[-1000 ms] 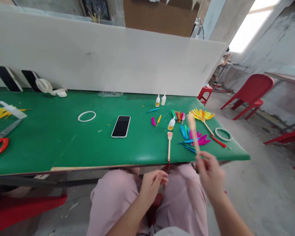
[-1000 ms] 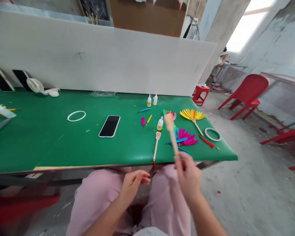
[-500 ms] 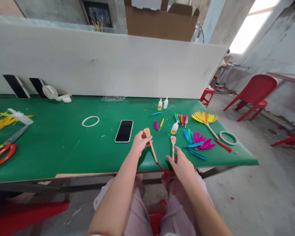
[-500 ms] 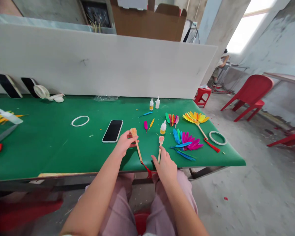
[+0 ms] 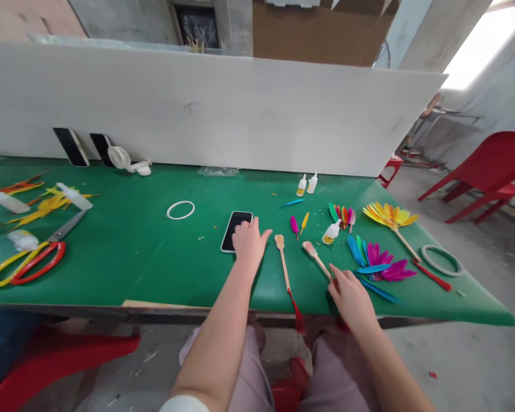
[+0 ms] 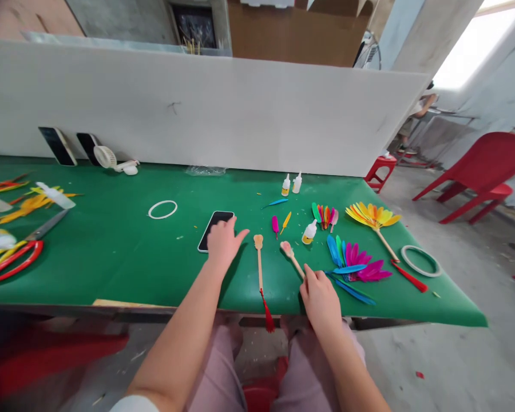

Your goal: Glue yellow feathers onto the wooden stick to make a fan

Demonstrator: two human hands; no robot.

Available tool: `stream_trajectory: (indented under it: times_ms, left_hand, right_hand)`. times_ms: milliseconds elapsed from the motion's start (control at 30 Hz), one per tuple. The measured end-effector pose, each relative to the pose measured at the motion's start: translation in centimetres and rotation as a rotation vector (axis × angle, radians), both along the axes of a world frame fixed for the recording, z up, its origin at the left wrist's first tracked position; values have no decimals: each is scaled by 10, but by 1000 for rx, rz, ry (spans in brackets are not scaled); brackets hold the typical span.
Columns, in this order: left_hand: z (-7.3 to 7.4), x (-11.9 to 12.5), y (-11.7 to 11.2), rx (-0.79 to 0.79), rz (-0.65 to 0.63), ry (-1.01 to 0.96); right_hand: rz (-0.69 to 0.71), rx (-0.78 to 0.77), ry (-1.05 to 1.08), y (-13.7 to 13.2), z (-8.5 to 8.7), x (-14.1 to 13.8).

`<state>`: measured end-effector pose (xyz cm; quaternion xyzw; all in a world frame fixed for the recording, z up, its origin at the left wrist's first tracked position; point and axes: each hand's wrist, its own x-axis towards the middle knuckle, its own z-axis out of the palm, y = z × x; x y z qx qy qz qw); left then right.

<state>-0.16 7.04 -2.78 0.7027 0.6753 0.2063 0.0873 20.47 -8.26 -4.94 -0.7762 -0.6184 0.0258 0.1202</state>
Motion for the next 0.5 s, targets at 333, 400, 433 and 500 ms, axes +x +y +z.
stream_trajectory:
  times_ms: [333,400,433,500]
  left_hand:
    - [-14,-19,31,-51,243,210]
    - [-15,-15,31,-17,271,209]
    - [-15,-13,30,-5,281,206]
    - [-13,-11,30,-4,285,186]
  right_hand:
    - [80,312,213,72,56,-8]
    - [96,332,269,84,62,-12]
    - [101,339,300,89,63,-14]
    - [101,349,369,95,58,-17]
